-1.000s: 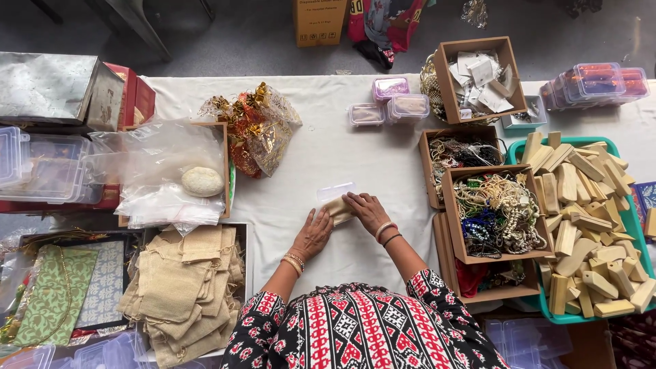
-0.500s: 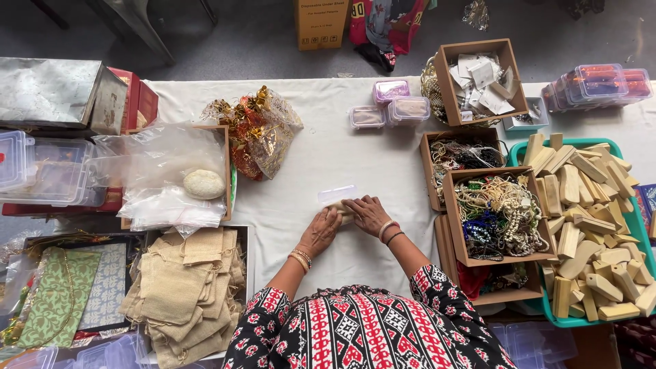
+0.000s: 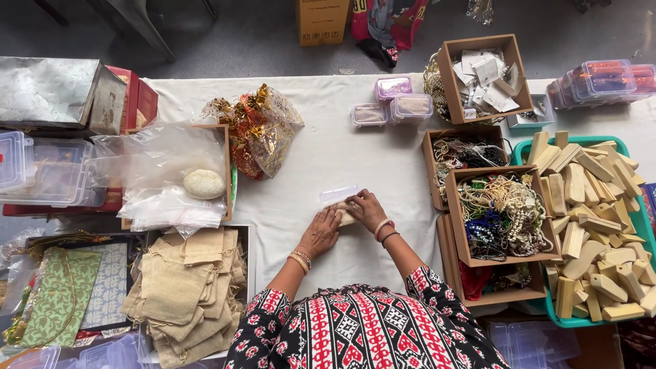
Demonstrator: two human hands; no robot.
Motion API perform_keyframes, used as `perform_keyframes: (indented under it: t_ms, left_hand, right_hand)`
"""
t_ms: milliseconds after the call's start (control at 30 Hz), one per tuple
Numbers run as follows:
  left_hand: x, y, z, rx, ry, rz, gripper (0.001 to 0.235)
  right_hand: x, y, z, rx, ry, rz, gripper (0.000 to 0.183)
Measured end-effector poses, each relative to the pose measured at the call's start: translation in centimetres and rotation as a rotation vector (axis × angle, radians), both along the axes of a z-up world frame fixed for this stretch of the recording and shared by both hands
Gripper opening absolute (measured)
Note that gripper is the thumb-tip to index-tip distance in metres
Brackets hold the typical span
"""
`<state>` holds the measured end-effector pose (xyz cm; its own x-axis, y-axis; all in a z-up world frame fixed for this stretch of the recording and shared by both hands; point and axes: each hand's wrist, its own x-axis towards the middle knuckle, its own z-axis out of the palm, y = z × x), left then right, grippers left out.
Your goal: The person picks up a beaded necklace from a box, places it into a small plastic bag, and then puts the bag into a burlap pouch. They repeat this process with a second necklace, placing it into a plastic bag and then a burlap pouch. The person also handles a small plastic container and a burlap pouch separately.
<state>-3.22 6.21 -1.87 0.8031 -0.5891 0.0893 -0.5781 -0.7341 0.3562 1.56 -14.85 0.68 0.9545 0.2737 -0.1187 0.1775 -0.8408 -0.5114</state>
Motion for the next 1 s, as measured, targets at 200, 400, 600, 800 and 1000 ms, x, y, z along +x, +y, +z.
perform_keyframes:
  t_ms: [200,400,600,800,1000]
  left_hand:
    - [-1.4,0.3,-1.2,-0.195,-0.071,0.035,0.035]
    - [0.4,-1.3,0.3,-0.208,-0.01,0.178,0.016]
    - [1.1,-2.3,2.0,-0.087,-0.04,0.22,0.016]
    - [1.4,-2.6,1.2,-0.084,-0.001,0.217,0.018]
    - [0.9,-1.7,-0.2,-0.111,-0.076,0.171,0.019]
  right_hand:
    - [-1.2,-2.2,2.1,0.335,0.087,0.011,0.036]
    - [-0.2,-2.8,-1.4,0.197,-0.033,0.185,0.031]
    - [0.2,-1.5,0.2,0.09,0.08,0.118,0.021]
    - [1.2,-0.4,0.9,-0.122,0.054,0.153,0.017]
    - [-0.3,0.3,0.7,-0.135,0.066,0.065,0.017]
